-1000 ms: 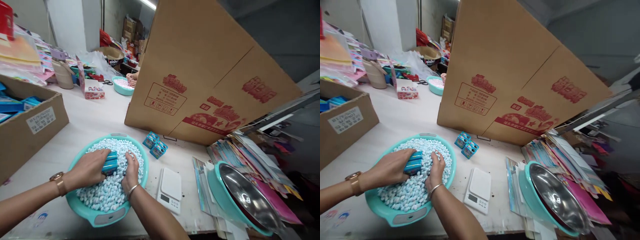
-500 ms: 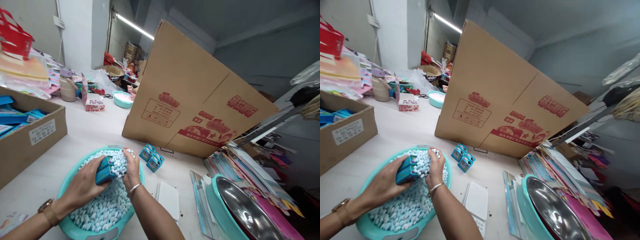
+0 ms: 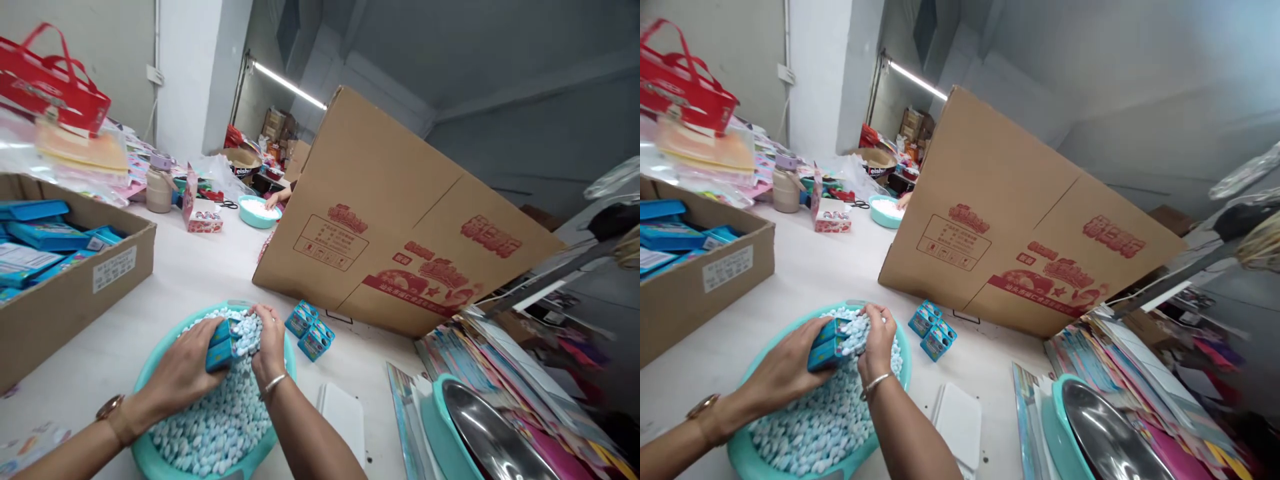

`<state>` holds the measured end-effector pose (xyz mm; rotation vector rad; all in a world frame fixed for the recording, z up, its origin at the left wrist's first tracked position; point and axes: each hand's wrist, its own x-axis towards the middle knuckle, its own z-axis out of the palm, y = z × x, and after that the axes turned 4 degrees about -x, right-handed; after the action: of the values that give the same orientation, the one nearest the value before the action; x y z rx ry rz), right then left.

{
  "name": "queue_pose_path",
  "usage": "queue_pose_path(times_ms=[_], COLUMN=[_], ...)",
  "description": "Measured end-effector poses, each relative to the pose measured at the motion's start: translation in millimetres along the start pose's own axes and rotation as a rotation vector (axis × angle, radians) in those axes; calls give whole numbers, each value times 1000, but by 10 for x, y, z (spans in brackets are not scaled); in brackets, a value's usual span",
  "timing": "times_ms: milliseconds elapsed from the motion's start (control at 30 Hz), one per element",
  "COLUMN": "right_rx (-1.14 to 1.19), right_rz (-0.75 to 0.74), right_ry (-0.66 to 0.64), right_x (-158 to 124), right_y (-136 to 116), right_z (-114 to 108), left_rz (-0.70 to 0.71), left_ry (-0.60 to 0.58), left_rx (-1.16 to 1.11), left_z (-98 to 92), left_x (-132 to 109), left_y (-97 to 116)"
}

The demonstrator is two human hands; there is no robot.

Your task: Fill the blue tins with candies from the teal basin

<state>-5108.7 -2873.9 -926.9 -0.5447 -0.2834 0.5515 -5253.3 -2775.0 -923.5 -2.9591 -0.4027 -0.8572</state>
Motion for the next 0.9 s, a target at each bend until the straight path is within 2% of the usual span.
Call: queue_pose_path(times_ms=[167, 433, 567, 733, 900], right_rx=[-32, -51, -16, -86, -70], right_rz=[6, -37, -6, -21, 51], right_ry=[-1, -22, -49, -77, -69], right_x=[-39, 6, 5, -71, -88], right_y=[26, 86, 76, -3, -109], right_z=[-39, -85, -60, -24, 5], left_rz=[-1, -48, -45, 87, 16], left_ry=[-23, -101, -104, -47, -105], left_rx=[20, -14, 0, -18, -100], left_z=[9, -77, -56, -21, -75], left_x=[6, 98, 113, 139, 214], left_y=[30, 147, 111, 7, 26])
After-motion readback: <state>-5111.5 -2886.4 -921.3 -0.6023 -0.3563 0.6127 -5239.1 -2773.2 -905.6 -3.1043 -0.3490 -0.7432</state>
